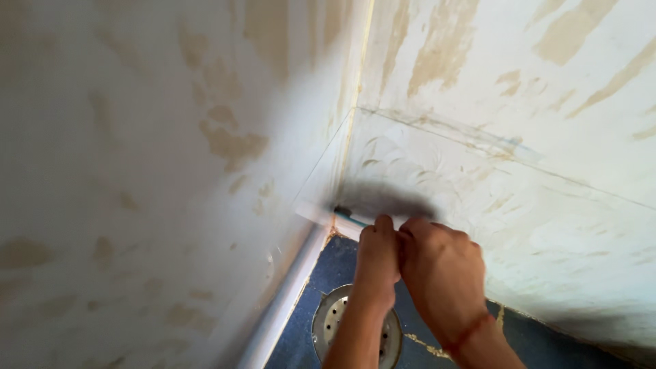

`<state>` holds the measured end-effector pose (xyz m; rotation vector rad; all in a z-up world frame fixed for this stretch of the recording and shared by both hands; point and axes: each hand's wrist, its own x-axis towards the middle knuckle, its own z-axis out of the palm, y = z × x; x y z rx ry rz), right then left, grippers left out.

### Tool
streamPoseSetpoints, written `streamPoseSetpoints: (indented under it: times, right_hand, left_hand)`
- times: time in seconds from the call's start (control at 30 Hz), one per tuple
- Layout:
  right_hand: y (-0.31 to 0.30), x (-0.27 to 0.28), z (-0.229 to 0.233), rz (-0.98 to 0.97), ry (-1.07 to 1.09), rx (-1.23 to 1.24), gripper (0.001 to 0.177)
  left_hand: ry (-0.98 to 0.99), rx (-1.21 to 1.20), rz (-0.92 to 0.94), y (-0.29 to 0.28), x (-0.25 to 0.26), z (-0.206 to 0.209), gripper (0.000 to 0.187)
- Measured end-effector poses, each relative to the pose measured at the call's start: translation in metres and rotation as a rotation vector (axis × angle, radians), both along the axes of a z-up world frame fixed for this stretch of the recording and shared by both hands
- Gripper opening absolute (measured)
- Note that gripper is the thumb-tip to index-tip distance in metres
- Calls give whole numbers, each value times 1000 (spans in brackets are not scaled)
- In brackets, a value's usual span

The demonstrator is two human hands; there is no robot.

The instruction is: The person washes a toothbrush with water, dispenses cleaning solution onto the toothbrush from a bottle, and scrubs the tiled wall with the toothbrush.

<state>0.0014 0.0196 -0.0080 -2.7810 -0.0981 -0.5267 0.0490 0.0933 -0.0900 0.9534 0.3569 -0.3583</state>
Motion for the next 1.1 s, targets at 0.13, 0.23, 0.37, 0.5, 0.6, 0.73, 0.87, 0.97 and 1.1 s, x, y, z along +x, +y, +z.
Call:
streamPoseSetpoints:
  times: [0.13, 0.23, 0.37, 0.5, 0.6, 0.73, 0.87, 0.97, 1.1]
  right_hand:
    - [-14, 7, -14, -98, 129, -142, 11]
    - [-26, -7, -10, -70, 34, -46, 11]
    - [-17, -14, -2, -66, 65, 35, 14]
    - [-2, -2, -20, 18, 36, -205, 16]
    - [-20, -11, -22, 14, 3, -154, 12]
    - [-33, -22, -21, -103, 68, -122, 12]
    - [-8, -6, -47, 77, -27, -176, 10]
    - [-18, -6, -55, 56, 9, -205, 10]
    - [-46, -27, -48, -50, 59, -60, 16]
  left_hand:
    - [188, 16, -244, -1, 2, -2, 42]
    - [213, 162, -399, -4, -13, 12, 46]
    - [40, 176, -427, 8, -40, 24, 56]
    - [-11, 233, -184, 23, -71, -16, 35]
    - [-116, 95, -218, 35, -85, -54, 31]
    - [-9, 196, -219, 43, -94, -55, 24]
    - [10, 246, -145, 38, -88, -15, 26]
    - [-12, 426, -155, 39, -80, 10, 28]
    - [-21, 452, -200, 47, -71, 14, 27]
